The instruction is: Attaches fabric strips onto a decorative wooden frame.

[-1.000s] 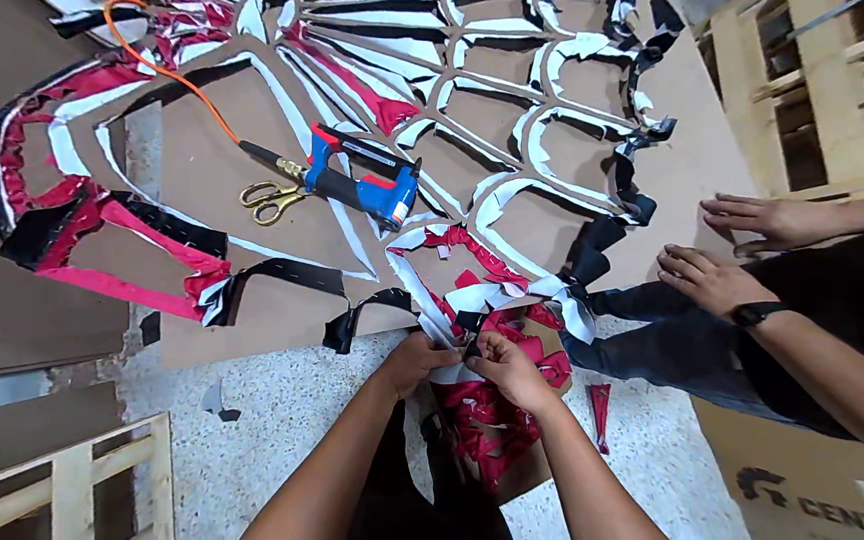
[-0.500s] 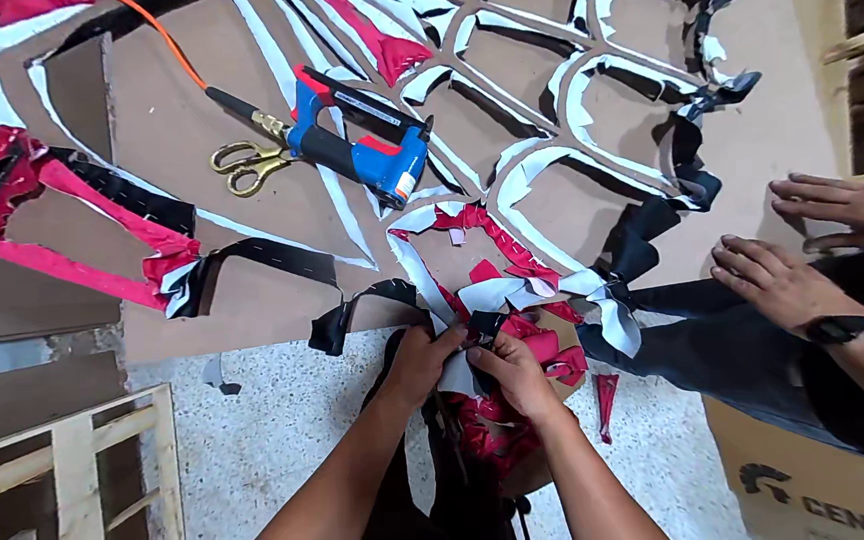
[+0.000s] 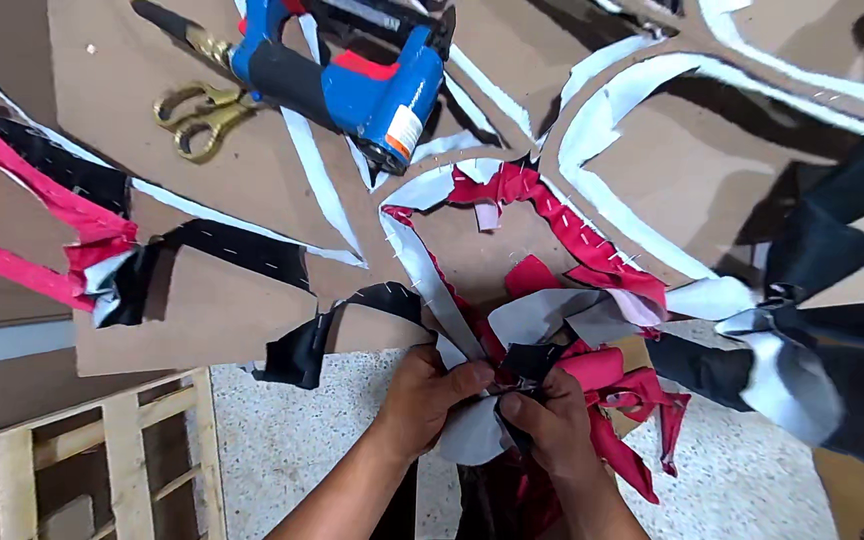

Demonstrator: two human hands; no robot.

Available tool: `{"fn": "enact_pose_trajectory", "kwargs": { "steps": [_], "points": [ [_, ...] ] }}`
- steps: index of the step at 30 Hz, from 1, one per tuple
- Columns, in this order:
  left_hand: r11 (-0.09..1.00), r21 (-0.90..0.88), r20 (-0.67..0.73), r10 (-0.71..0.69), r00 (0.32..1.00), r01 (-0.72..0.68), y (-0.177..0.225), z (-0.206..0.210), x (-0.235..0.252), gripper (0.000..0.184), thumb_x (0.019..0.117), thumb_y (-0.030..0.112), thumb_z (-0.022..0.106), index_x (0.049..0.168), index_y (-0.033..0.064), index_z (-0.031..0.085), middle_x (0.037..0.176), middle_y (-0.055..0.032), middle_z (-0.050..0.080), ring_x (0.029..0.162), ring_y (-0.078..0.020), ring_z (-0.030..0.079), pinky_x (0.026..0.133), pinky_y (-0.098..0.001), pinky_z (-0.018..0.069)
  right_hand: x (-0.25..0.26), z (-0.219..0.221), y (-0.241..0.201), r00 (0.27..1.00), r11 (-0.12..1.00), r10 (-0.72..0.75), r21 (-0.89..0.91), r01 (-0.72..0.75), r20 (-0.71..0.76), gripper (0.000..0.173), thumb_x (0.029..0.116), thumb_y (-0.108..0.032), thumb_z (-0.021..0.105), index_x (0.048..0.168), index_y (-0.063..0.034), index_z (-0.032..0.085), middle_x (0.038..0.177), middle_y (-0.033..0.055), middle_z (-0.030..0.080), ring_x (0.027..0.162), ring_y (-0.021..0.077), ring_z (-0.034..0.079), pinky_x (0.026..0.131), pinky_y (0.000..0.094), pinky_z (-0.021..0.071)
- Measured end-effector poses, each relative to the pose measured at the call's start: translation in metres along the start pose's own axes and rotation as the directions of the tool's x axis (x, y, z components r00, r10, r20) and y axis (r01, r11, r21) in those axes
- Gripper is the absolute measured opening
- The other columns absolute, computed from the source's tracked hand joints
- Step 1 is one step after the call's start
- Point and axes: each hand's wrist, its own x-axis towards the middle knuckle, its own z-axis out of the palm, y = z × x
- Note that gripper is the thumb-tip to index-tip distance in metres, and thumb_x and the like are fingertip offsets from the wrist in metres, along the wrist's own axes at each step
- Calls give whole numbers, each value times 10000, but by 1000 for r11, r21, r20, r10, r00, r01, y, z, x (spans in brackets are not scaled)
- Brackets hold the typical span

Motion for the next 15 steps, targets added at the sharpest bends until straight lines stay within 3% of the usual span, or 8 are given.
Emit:
{"fn": "enact_pose_trajectory", "kwargs": {
  "steps": [4, 6, 8, 10, 13, 15],
  "points": [
    [953, 251, -110, -146, 983, 170, 20, 13, -4, 270, 973, 258, 699, 1022, -8, 708, 895, -118, 747, 824, -191, 736, 805, -384, 631, -4, 9, -15, 986, 977, 128, -159, -143, -104, 203, 970, -264, 689, 1015, -69, 723, 853, 3, 728, 757, 81, 688, 702, 292, 598],
    [833, 485, -140, -225, 964, 265, 40, 22, -9, 343, 1018, 333, 635, 1060, -2, 696, 912, -98, 747, 850, -184, 737, 831, -393, 627, -3, 19, -28, 958, 923, 220, -279, -266, -185, 243, 976, -284, 637, 1015, -56, 714, 811, 21, 713, 721, 124, 684, 671, 340, 595],
    [547, 790, -126, -299, 946, 278, 75, 26, -21, 421, 1014, 438, 614, 1062, 35, 722, 936, -78, 746, 869, -180, 728, 853, -423, 609, -1, 26, -44, 921, 837, 295, -397, -377, -253, 297, 974, -363, 626, 1042, -90, 722, 838, 16, 723, 768, 141, 700, 722, 383, 602],
    [278, 951, -72, -225, 972, 134, 126, 27, -39, 387, 1016, 412, 618, 1148, 68, 736, 1048, -95, 746, 967, -219, 724, 929, -479, 587, 0, 34, -61, 880, 757, 339, -459, -465, -332, 331, 962, -410, 654, 1090, -109, 705, 893, 18, 728, 833, 148, 707, 788, 410, 599],
    [-105, 990, 112, 132, 985, -99, 195, 11, -39, 330, 1006, 331, 656, 1283, 159, 716, 1219, -95, 713, 1087, -263, 703, 954, -539, 575, 0, 51, -84, 797, 666, 315, -477, -573, -516, 485, 912, -462, 729, 1183, -69, 644, 969, 72, 732, 901, 194, 713, 853, 463, 586],
    [-333, 928, 236, 181, 955, -166, 233, -9, 0, 469, 981, 252, 688, 1429, 143, 606, 1422, -164, 597, 1272, -368, 606, 1024, -622, 507, 12, 66, -95, 734, 618, 289, -466, -633, -614, 674, 834, -523, 794, 1285, -59, 603, 1035, 108, 732, 971, 241, 713, 901, 505, 576]
  ]
}}
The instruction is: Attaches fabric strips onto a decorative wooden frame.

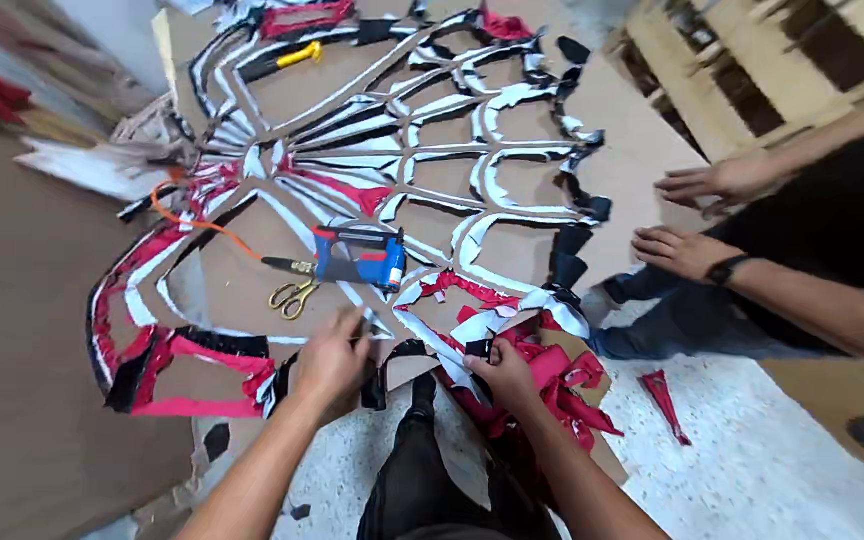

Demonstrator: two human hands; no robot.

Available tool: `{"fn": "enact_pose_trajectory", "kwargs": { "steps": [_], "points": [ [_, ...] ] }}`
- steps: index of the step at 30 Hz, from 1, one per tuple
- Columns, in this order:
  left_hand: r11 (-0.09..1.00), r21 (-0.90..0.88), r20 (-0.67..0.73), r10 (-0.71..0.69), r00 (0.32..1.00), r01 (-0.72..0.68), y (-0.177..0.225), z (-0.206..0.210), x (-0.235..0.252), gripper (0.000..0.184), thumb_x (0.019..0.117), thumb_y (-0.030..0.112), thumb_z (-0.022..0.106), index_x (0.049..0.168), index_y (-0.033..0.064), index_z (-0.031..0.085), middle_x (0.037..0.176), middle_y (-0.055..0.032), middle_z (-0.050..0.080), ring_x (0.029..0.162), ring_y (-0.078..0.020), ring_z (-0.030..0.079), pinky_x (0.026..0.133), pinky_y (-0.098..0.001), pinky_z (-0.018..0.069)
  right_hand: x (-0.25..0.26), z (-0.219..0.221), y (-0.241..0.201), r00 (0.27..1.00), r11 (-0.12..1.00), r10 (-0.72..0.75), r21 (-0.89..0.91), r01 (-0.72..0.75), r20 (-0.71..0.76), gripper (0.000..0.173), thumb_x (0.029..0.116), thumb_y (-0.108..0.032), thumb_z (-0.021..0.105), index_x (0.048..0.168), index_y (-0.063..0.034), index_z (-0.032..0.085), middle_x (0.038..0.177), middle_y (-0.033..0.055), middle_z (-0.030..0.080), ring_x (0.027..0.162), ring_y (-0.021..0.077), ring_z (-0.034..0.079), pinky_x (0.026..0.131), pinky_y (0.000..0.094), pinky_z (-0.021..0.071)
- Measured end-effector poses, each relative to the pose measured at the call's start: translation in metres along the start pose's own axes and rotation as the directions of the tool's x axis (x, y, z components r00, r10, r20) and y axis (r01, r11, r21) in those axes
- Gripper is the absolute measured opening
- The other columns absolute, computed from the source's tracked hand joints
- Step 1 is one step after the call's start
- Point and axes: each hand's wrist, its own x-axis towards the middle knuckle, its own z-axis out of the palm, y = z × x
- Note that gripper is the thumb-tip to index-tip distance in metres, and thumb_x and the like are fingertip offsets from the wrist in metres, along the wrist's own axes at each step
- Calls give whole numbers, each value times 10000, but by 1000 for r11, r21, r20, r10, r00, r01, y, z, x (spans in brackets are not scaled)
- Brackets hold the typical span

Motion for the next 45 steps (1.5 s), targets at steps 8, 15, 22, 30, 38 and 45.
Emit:
{"fn": "enact_pose_trajectory", "kwargs": {
  "steps": [8, 15, 22, 30, 38, 45],
  "points": [
    [859, 311, 292, 320, 901, -406, -60, 4, 141, 810, 869, 180, 747, 1588, 121, 380, 1399, -244, 570, 1283, -458, 551, 1049, -633, 461, 6, 34, -1, 942, 988, 144, 105, -117, -304, 497, 1023, -530, 563, 1086, -60, 712, 922, 157, 708, 892, 321, 691, 830, 578, 546],
    [860, 295, 442, 265, 857, -417, -52, -35, 174, 902, 831, 366, 789, 1612, 230, 359, 1142, -215, 707, 1054, -417, 682, 889, -650, 532, -6, 27, 11, 946, 928, 178, 365, -70, -270, 712, 1097, -562, 276, 1035, 12, 692, 921, 184, 672, 906, 305, 653, 861, 543, 517],
    [989, 0, 422, 135, 897, -149, 7, -95, 69, 438, 876, 520, 779, 1115, 154, 755, 896, -103, 735, 819, -285, 709, 776, -595, 573, 3, 20, 18, 975, 913, 55, 406, 39, -217, 594, 1038, -603, 463, 1041, -76, 736, 860, 99, 675, 806, 227, 643, 779, 489, 540],
    [445, -746, 528, -60, 847, 496, 93, -49, -55, 331, 986, 261, 601, 1101, -47, 641, 650, -97, 620, 540, -213, 635, 547, -379, 599, 27, -1, 9, 993, 945, 55, 326, -18, -104, 430, 988, -438, 638, 985, -12, 694, 840, 155, 650, 774, 288, 629, 735, 534, 518],
    [833, -423, 457, -144, 878, 357, 120, 14, -26, 260, 958, 290, 672, 1082, 64, 703, 760, -53, 742, 650, -189, 727, 655, -393, 636, 15, -9, 25, 993, 911, -50, 412, 3, 103, 330, 940, -250, 748, 1197, -51, 694, 977, 84, 732, 807, 168, 655, 765, 393, 545],
    [841, -384, 462, -181, 868, 380, 119, 39, -22, 251, 957, 298, 685, 1036, 61, 701, 698, -59, 700, 574, -192, 686, 587, -387, 617, 49, -28, 3, 998, 818, 50, 576, -21, -35, 402, 968, -340, 716, 1097, 38, 673, 993, 172, 703, 888, 260, 700, 869, 475, 587]
  ]
}}
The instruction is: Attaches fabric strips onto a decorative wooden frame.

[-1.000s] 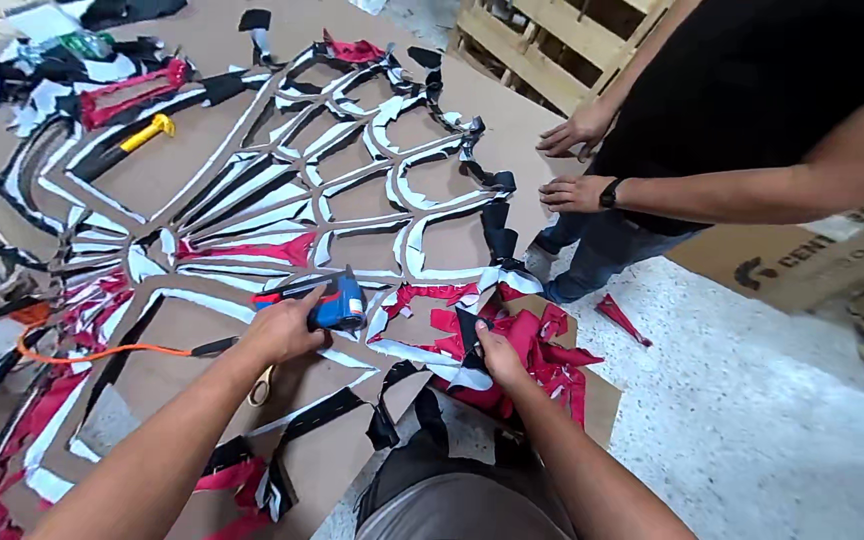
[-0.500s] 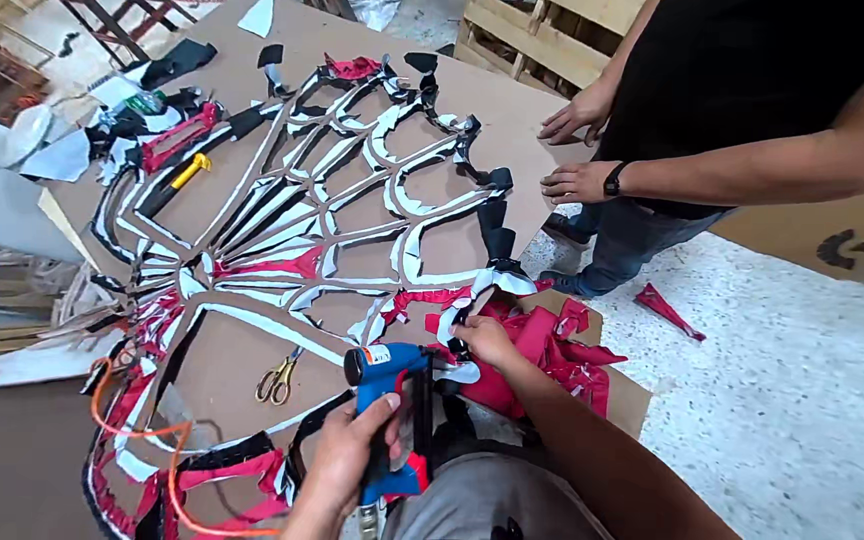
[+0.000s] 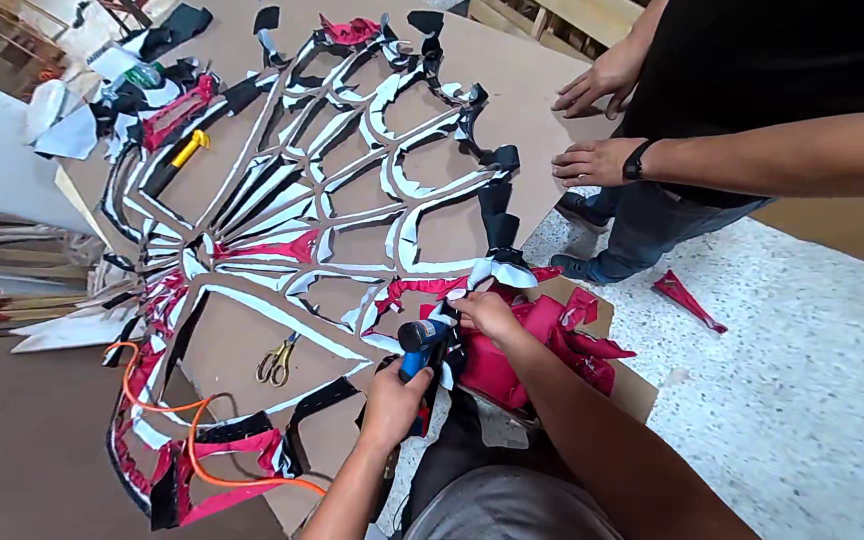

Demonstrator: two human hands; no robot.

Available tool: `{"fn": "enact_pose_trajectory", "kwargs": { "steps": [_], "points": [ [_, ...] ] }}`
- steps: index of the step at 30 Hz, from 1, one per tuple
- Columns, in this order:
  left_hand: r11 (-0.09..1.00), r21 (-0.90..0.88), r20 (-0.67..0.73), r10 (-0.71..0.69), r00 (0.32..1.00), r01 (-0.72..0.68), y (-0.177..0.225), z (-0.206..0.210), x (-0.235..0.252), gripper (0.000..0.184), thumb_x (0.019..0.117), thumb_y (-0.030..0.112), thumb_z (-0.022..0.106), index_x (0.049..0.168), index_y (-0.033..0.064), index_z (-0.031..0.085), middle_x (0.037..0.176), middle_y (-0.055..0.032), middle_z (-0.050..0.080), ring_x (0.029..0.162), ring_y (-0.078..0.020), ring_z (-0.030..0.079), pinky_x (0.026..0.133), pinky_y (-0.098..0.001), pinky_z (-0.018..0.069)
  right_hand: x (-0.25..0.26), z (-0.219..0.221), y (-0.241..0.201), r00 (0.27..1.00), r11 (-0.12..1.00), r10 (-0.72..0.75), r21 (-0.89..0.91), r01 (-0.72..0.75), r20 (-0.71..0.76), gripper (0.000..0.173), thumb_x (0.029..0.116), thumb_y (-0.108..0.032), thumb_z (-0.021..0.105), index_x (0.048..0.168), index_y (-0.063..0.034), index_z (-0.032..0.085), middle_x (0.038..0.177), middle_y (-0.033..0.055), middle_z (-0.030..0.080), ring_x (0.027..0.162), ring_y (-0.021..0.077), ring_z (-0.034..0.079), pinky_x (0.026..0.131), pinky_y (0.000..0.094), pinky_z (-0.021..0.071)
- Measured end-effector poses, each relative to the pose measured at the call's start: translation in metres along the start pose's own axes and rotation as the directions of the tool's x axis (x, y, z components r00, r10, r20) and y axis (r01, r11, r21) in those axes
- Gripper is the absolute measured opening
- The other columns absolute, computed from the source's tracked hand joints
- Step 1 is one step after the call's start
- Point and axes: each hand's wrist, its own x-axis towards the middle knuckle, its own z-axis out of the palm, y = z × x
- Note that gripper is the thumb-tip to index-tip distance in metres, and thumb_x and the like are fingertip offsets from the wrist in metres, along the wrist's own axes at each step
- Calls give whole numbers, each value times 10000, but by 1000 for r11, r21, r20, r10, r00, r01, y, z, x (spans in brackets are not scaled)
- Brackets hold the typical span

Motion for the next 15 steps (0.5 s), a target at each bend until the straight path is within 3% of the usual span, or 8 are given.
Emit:
{"fn": "enact_pose_trajectory", "kwargs": {
  "steps": [2, 3, 7, 12, 15],
  "points": [
    [1000, 25, -4, -6, 1000, 6, -1, 3, 1, 256, 949, 314, 686, 1041, 77, 707, 710, -49, 702, 584, -183, 687, 598, -389, 618, 12, 6, 4, 1000, 998, 23, -59, -23, -8, 348, 938, -300, 743, 1007, 29, 652, 870, 145, 666, 747, 238, 648, 751, 460, 566],
    [999, 48, -7, -12, 1000, 12, 0, 4, 2, 258, 947, 324, 685, 1039, 84, 707, 717, -44, 701, 590, -178, 687, 605, -392, 618, 14, 7, 7, 999, 999, 34, -16, -34, 5, 319, 949, -270, 734, 1018, 26, 636, 859, 130, 653, 726, 215, 634, 733, 433, 566],
    [989, 150, 19, -22, 1000, 19, 5, 5, 6, 283, 945, 372, 663, 1024, 104, 711, 731, -36, 696, 623, -178, 690, 635, -418, 611, 11, 6, 8, 996, 981, 84, 174, -88, 31, 268, 971, -197, 714, 1072, 34, 624, 905, 129, 672, 771, 196, 667, 762, 400, 587],
    [939, 342, 0, -42, 999, 39, 21, 11, 3, 287, 945, 386, 654, 1026, 116, 706, 801, -51, 682, 767, -216, 678, 749, -491, 560, 13, 5, 10, 997, 978, 72, 194, -78, 41, 230, 979, -199, 704, 1038, 17, 647, 860, 110, 677, 729, 178, 666, 733, 383, 589],
    [942, 332, -21, -47, 999, 51, 29, 15, 5, 308, 949, 399, 655, 1029, 107, 710, 798, -55, 685, 769, -224, 682, 756, -502, 560, 13, 4, 9, 998, 985, 36, 170, -43, 43, 226, 982, -215, 699, 987, 3, 639, 793, 77, 637, 665, 148, 612, 677, 360, 557]
  ]
}}
